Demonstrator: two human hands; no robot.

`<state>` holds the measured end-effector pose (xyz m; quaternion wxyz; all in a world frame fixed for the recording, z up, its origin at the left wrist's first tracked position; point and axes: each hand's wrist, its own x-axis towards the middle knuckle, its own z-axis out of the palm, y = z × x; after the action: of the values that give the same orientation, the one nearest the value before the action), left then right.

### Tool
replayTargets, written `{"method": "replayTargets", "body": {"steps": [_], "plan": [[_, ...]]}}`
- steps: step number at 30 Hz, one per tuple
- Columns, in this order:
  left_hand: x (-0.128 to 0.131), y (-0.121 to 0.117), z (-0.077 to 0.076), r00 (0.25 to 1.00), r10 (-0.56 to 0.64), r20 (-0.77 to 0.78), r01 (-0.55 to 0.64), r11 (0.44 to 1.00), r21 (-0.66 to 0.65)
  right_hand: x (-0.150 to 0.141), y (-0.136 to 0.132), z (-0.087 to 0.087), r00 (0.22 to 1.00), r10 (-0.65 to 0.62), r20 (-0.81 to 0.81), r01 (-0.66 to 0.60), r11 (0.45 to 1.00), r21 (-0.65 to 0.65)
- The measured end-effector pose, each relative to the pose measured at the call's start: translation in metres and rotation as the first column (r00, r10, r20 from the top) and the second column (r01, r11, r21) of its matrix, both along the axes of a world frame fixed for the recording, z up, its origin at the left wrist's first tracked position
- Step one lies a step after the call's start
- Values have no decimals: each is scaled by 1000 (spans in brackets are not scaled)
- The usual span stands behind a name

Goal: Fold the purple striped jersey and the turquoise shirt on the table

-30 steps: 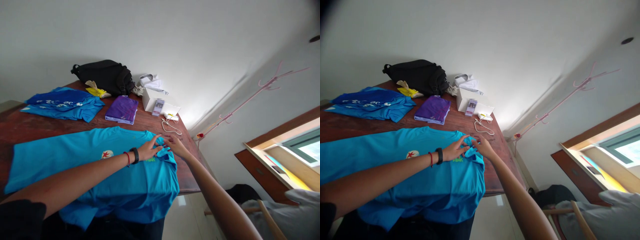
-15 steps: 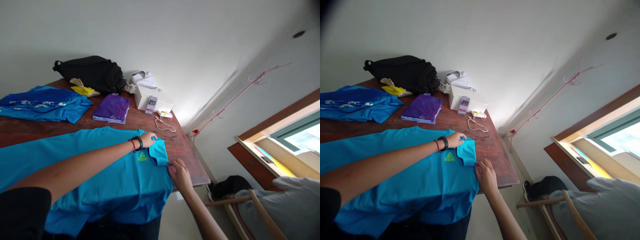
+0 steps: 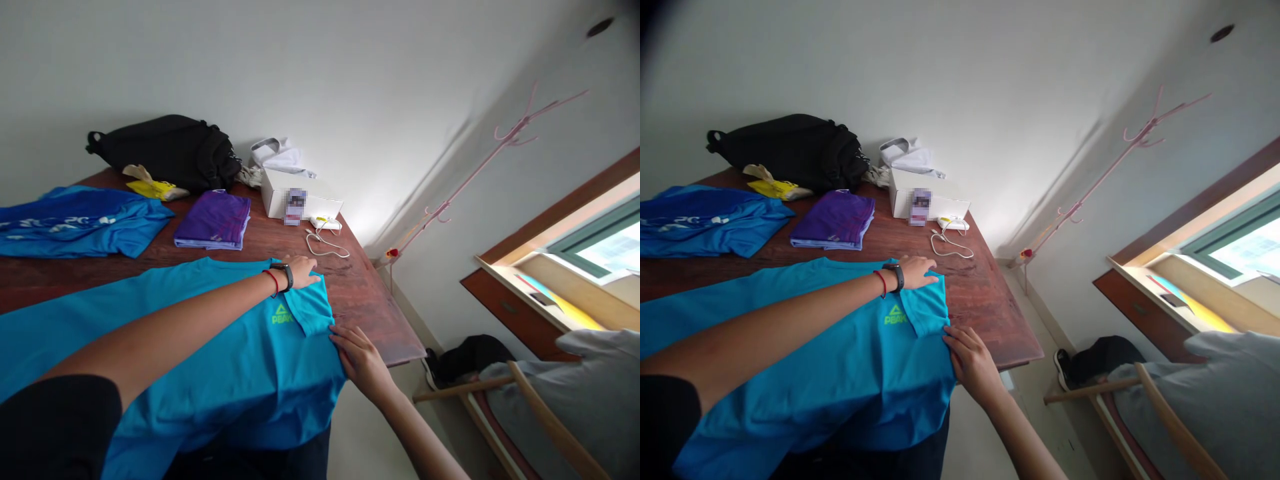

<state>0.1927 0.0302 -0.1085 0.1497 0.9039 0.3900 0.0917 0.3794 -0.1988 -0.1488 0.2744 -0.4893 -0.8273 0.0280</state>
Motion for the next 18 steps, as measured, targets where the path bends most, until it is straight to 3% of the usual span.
{"method": "replayTargets", "body": {"steps": [5,10,14,18], "plan": [[23,9,-12,999,-39,9,38,998,57,-2,-7,-3,1000,-16,-10,16,1000,6],[27,12,-27,989,-120,92,113,990,81,-4,-9,-8,996,-70,-55,70,998,2],[24,9,-36,987,-69,142,56,994,92,-8,-12,-11,991,-93,-99,93,996,0],[24,17,-34,990,-32,138,27,999,38,-10,-13,-8,989,-90,-116,88,996,-22]]}}
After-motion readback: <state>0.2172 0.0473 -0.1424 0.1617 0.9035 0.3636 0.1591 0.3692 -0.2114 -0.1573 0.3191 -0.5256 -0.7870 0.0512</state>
